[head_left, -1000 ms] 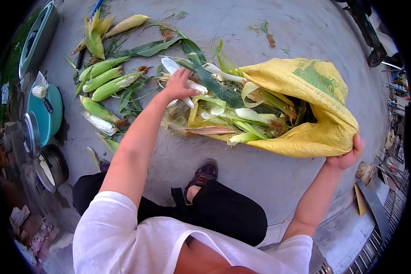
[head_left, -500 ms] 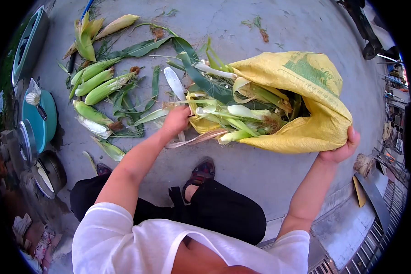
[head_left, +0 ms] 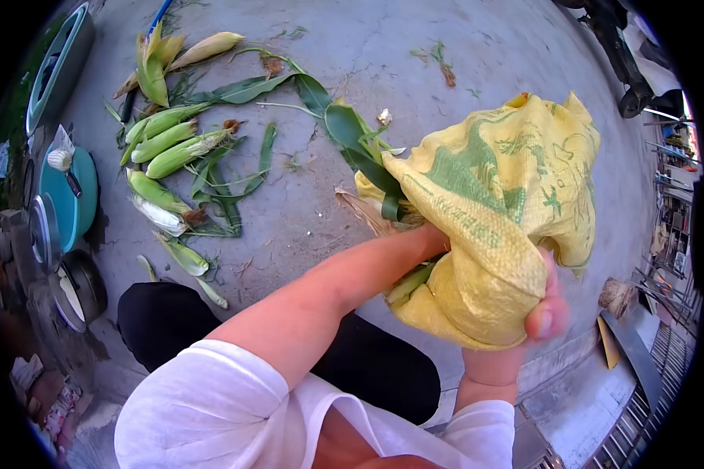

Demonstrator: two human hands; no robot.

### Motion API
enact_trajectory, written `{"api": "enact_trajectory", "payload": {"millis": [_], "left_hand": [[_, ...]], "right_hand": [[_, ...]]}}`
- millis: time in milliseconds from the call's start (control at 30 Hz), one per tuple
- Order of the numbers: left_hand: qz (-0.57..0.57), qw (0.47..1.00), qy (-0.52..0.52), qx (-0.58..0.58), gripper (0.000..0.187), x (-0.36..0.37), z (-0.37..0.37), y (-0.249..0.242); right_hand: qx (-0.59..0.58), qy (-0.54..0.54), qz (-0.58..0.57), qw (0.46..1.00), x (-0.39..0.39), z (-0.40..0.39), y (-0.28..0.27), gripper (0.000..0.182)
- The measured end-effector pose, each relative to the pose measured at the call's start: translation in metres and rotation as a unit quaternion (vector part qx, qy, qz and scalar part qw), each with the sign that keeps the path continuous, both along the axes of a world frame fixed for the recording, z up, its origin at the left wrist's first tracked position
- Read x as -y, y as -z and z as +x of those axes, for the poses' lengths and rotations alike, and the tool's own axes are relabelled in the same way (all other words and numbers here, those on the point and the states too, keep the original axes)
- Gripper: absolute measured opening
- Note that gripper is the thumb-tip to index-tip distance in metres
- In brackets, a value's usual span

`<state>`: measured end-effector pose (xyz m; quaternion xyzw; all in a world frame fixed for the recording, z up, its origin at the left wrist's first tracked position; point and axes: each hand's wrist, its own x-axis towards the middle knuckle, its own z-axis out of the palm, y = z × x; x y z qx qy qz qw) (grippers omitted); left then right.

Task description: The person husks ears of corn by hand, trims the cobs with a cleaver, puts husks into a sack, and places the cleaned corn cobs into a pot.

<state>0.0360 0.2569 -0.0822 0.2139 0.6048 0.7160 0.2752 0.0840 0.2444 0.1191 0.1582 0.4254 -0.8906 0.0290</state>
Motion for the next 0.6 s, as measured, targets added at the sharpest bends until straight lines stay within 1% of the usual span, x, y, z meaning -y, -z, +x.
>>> {"api": "enact_trajectory", "payload": {"millis": [33,100,133,167,200,233,267,300,333,400,433,467,533,600], "left_hand": [[-0.019,0.999,-0.011,-0.044,0.033,-0.011,0.004,0.013],[-0.061,0.989,-0.030,-0.130,0.035,-0.018,0.014,0.037],[-0.158,0.974,0.031,-0.161,0.035,-0.017,0.019,0.044],[-0.252,0.940,0.100,-0.206,0.036,-0.012,0.020,0.043],[-0.329,0.893,0.173,-0.255,0.036,-0.007,0.021,0.040],[-0.366,0.860,0.253,-0.251,0.037,0.020,0.012,-0.003],[-0.312,0.898,0.202,-0.237,0.036,0.042,0.016,-0.018],[-0.255,0.929,0.151,-0.221,0.034,0.064,0.021,-0.030],[-0.172,0.956,0.075,-0.224,0.027,0.091,0.017,-0.045],[-0.054,0.962,-0.075,-0.258,0.024,0.140,0.004,-0.047],[-0.054,0.948,-0.175,-0.259,0.023,0.163,-0.002,-0.031],[-0.070,0.936,-0.276,-0.206,0.019,0.180,-0.014,-0.017],[-0.141,0.900,-0.403,-0.090,0.016,0.201,-0.045,0.019],[-0.230,0.896,-0.365,-0.110,0.016,0.195,-0.077,0.052]], "right_hand": [[-0.040,0.005,0.015,0.999,-0.007,0.007,0.003,0.066],[-0.060,0.081,0.044,0.994,-0.010,0.004,-0.002,0.071],[-0.083,0.107,-0.005,0.991,-0.024,0.002,0.008,0.070],[-0.106,0.134,-0.055,0.984,-0.045,0.005,0.018,0.070],[-0.108,0.135,-0.055,0.983,-0.059,0.006,0.020,0.070],[-0.131,0.126,-0.027,0.983,-0.073,0.007,0.022,0.068],[-0.151,0.116,-0.001,0.982,-0.080,0.007,0.023,0.065],[-0.150,0.119,-0.004,0.982,-0.081,0.007,0.022,0.065],[-0.152,0.120,-0.004,0.981,-0.082,0.005,0.019,0.066],[-0.150,0.123,0.019,0.981,-0.088,0.004,0.018,0.066],[-0.151,0.124,0.021,0.981,-0.089,0.003,0.017,0.066],[-0.153,0.110,0.011,0.982,-0.088,0.000,0.016,0.066],[-0.156,0.098,0.003,0.983,-0.086,0.000,0.015,0.067],[-0.153,0.110,-0.018,0.982,-0.083,-0.006,0.018,0.069]]}}
